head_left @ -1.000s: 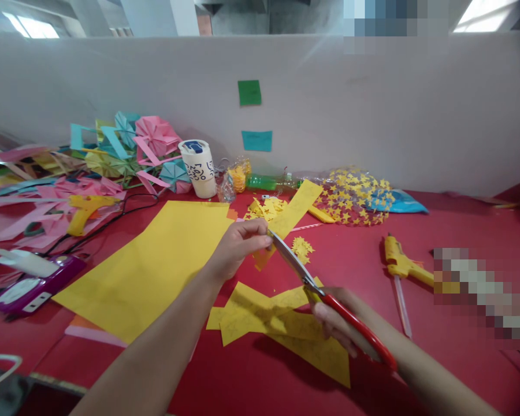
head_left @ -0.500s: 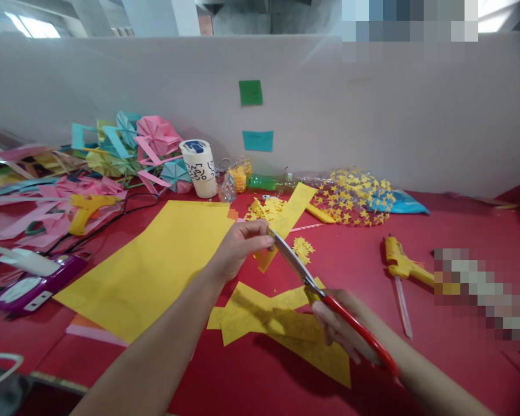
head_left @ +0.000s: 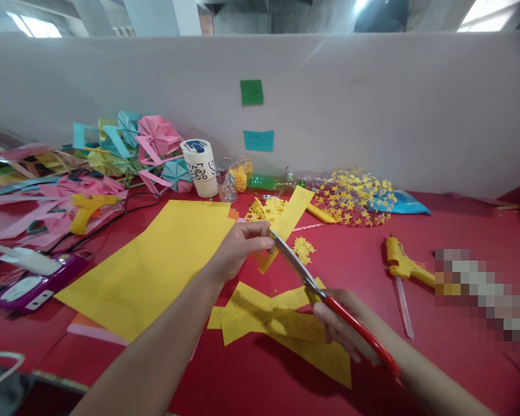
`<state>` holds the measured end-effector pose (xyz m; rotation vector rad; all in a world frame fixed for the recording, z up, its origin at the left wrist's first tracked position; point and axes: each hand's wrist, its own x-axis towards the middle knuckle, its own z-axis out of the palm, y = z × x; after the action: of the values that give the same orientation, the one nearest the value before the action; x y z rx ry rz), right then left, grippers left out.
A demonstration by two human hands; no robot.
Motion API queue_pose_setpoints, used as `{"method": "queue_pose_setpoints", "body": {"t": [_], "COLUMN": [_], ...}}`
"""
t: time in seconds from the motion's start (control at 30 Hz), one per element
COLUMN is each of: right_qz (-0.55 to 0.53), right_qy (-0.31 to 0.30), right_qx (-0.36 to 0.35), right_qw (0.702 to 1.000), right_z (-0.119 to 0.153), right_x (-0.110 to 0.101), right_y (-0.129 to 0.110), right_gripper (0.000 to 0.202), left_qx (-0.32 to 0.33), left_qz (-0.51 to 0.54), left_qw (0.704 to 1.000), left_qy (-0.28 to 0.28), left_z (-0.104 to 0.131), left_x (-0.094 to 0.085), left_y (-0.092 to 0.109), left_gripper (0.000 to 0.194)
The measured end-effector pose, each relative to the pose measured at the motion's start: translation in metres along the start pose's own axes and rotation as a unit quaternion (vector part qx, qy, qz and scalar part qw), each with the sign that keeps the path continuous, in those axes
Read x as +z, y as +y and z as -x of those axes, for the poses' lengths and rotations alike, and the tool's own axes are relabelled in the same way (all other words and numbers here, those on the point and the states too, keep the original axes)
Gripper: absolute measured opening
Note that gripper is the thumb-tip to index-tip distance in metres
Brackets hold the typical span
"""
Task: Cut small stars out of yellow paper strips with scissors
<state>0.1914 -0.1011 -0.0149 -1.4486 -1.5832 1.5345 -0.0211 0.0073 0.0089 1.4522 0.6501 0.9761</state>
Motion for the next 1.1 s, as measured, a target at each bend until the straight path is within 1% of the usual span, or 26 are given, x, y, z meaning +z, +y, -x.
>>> {"method": "queue_pose_setpoints", "body": {"t": [0.23, 0.43, 0.5, 0.6, 0.67, 0.73, 0.83, 0.9, 0.97, 1.03, 1.1], "right_qz": [0.019, 0.003, -0.006, -0.046, -0.06, -0.052, -0.053, -0.064, -0.071, -0.078, -0.077], "right_qy": [0.003, 0.017, 0.043, 0.112, 0.148, 0.166, 0.197, 0.213, 0.216, 0.209, 0.198], "right_qx": [0.04, 0.038, 0.028, -0.005, -0.031, -0.044, -0.055, -0.064, -0.059, -0.035, -0.014], "right_qw": [0.999, 0.999, 0.999, 0.993, 0.987, 0.984, 0.977, 0.973, 0.972, 0.974, 0.977], "right_z": [0.004, 0.004, 0.003, 0.002, 0.001, 0.0, -0.002, -0.003, -0.003, -0.004, -0.005], "right_x": [-0.001, 0.001, 0.002, -0.001, -0.005, -0.008, -0.011, -0.01, -0.008, -0.006, -0.003], "right_y": [-0.008, -0.007, -0.005, -0.001, -0.001, -0.003, -0.007, -0.008, -0.008, -0.006, -0.005], "right_gripper": [0.044, 0.048, 0.049, 0.05, 0.047, 0.041, 0.032, 0.03, 0.029, 0.028, 0.025], "left_qx": [0.001, -0.003, -0.001, -0.001, -0.005, -0.001, 0.039, 0.089, 0.148, 0.184, 0.195], "left_qz": [-0.006, 0.002, 0.005, 0.026, 0.026, -0.021, -0.15, -0.243, -0.322, -0.362, -0.373], "left_qw": [1.0, 1.0, 1.0, 0.999, 1.0, 1.0, 0.987, 0.964, 0.931, 0.907, 0.897], "left_qy": [0.012, 0.027, 0.028, 0.023, 0.014, 0.0, -0.031, -0.058, -0.088, -0.114, -0.132], "left_z": [0.0, -0.001, -0.001, -0.001, -0.001, 0.0, 0.002, 0.005, 0.009, 0.012, 0.014], "left_x": [0.0, 0.0, 0.0, 0.001, 0.004, 0.01, 0.025, 0.037, 0.048, 0.056, 0.06], "left_y": [-0.001, -0.002, -0.003, -0.003, -0.004, -0.004, -0.006, -0.009, -0.011, -0.015, -0.018], "left_gripper": [0.02, 0.018, 0.019, 0.021, 0.02, 0.019, 0.018, 0.017, 0.018, 0.018, 0.019]}}
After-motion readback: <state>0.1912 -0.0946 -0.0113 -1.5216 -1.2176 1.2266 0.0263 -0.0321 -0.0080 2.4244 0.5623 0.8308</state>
